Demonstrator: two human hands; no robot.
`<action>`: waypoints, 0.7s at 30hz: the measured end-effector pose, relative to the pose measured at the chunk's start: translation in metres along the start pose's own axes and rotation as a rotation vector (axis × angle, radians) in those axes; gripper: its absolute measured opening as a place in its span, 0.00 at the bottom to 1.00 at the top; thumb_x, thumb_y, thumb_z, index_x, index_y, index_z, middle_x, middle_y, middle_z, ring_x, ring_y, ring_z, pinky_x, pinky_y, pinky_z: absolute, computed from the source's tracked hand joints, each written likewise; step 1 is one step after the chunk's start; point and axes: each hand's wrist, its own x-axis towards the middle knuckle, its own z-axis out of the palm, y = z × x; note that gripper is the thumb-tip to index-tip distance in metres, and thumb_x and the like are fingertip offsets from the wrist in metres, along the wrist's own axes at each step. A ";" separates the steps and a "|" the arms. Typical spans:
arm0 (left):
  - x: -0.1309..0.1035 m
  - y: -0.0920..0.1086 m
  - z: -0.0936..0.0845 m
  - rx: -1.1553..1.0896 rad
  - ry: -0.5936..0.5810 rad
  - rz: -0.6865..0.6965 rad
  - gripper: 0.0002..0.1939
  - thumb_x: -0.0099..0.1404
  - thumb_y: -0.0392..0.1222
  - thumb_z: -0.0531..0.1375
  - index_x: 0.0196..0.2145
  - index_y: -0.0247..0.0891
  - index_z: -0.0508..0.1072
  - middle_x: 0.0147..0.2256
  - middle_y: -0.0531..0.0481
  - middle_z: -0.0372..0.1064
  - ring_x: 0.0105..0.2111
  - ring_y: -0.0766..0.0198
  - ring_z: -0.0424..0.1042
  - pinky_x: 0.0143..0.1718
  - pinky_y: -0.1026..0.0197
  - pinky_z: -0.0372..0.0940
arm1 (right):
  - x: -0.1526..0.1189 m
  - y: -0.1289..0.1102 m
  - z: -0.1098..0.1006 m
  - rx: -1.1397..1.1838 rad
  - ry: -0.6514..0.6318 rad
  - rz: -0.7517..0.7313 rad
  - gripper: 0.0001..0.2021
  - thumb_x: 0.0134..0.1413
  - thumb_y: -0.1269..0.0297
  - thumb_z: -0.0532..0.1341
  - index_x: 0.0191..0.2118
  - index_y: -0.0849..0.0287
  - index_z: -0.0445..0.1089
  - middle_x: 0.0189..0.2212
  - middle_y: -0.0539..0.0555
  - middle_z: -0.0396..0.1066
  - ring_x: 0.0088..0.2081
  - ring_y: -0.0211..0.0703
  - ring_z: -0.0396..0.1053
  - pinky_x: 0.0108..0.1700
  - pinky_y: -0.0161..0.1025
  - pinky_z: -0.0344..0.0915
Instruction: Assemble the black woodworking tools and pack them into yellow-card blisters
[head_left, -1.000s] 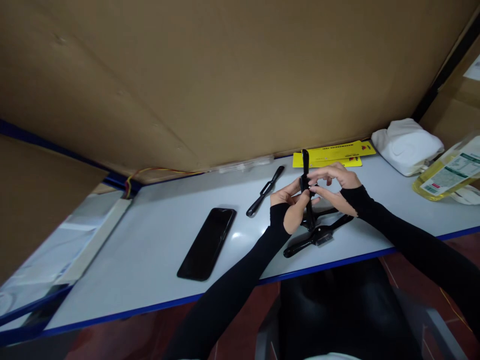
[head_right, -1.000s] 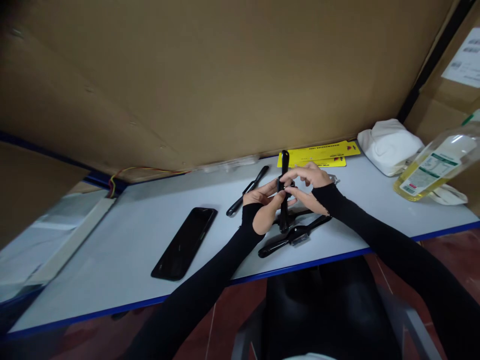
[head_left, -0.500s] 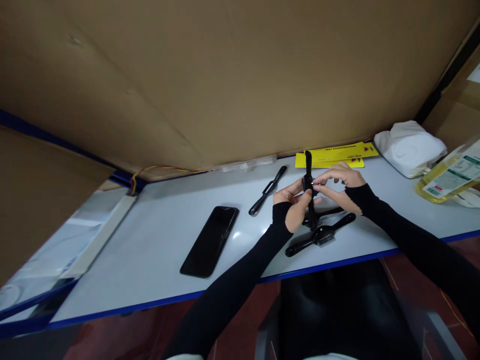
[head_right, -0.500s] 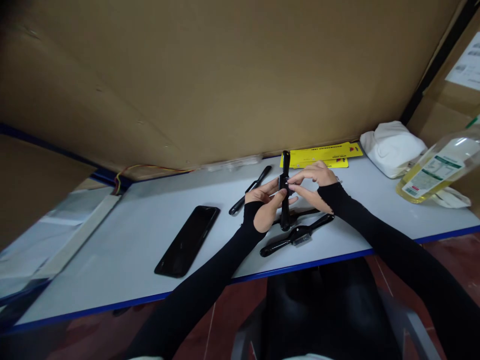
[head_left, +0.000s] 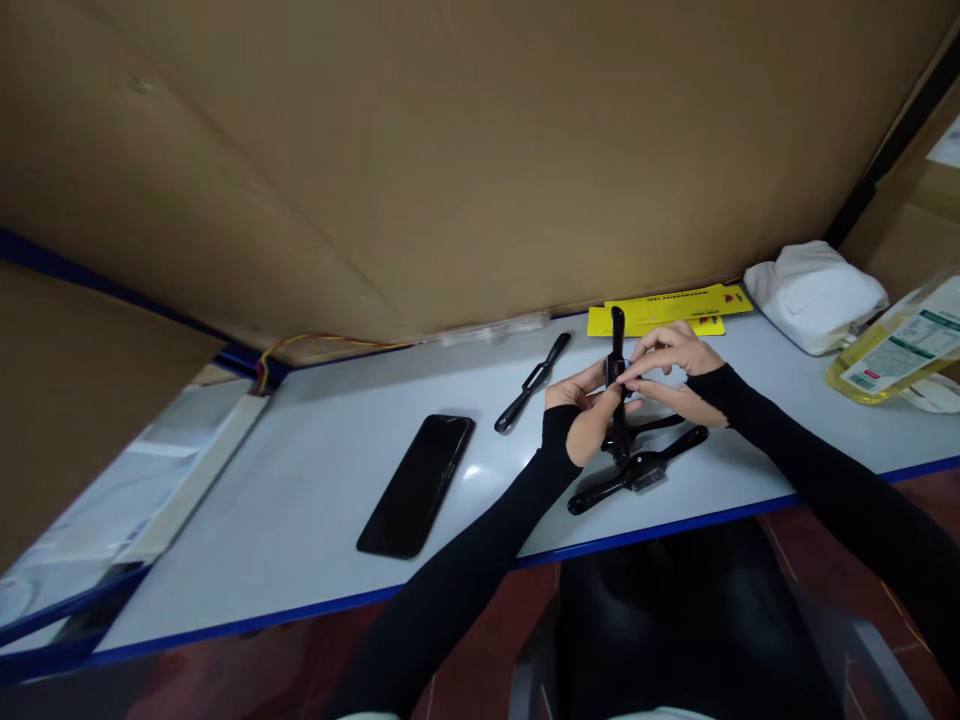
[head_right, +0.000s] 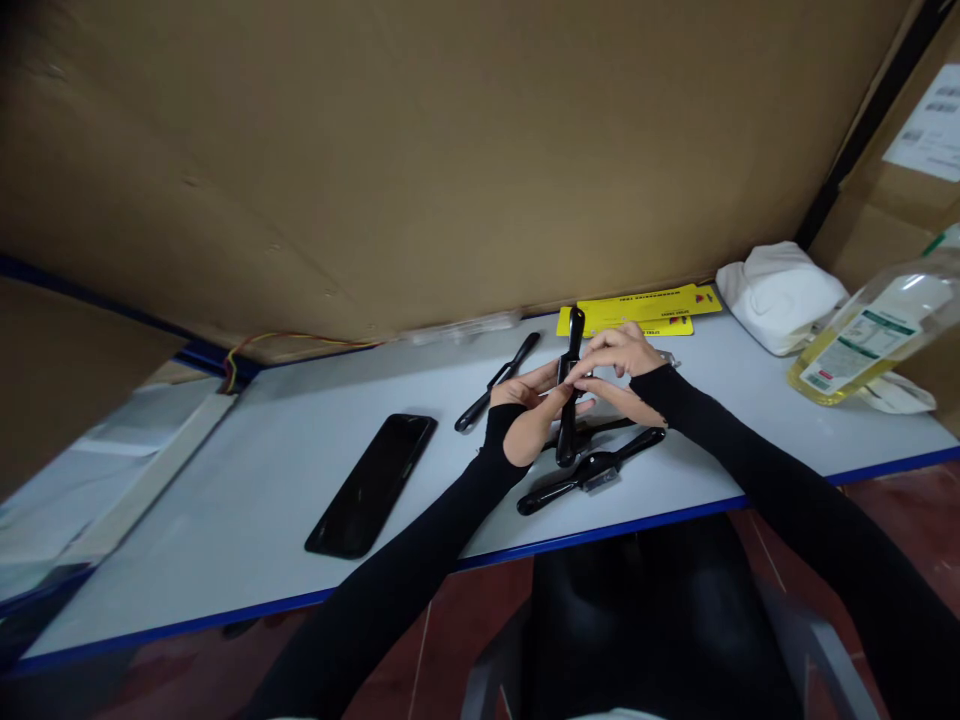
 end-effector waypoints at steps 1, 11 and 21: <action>0.001 0.000 -0.001 -0.019 -0.009 -0.020 0.31 0.50 0.53 0.80 0.46 0.32 0.84 0.51 0.36 0.81 0.46 0.44 0.83 0.51 0.42 0.80 | 0.000 0.000 0.000 0.020 -0.027 -0.006 0.06 0.66 0.59 0.67 0.41 0.47 0.84 0.40 0.55 0.75 0.43 0.48 0.62 0.41 0.43 0.64; 0.005 0.005 -0.004 0.013 -0.001 -0.068 0.24 0.48 0.44 0.79 0.41 0.31 0.84 0.43 0.38 0.83 0.41 0.46 0.84 0.46 0.46 0.81 | 0.003 0.006 0.009 0.122 -0.002 -0.082 0.08 0.69 0.59 0.63 0.40 0.53 0.78 0.39 0.55 0.75 0.41 0.47 0.66 0.42 0.43 0.65; 0.007 -0.018 -0.014 0.696 0.202 0.431 0.25 0.61 0.36 0.68 0.57 0.38 0.81 0.37 0.51 0.82 0.35 0.57 0.84 0.39 0.61 0.79 | 0.004 0.011 0.042 0.585 0.330 0.406 0.15 0.68 0.47 0.61 0.39 0.53 0.67 0.32 0.52 0.69 0.29 0.43 0.66 0.31 0.41 0.67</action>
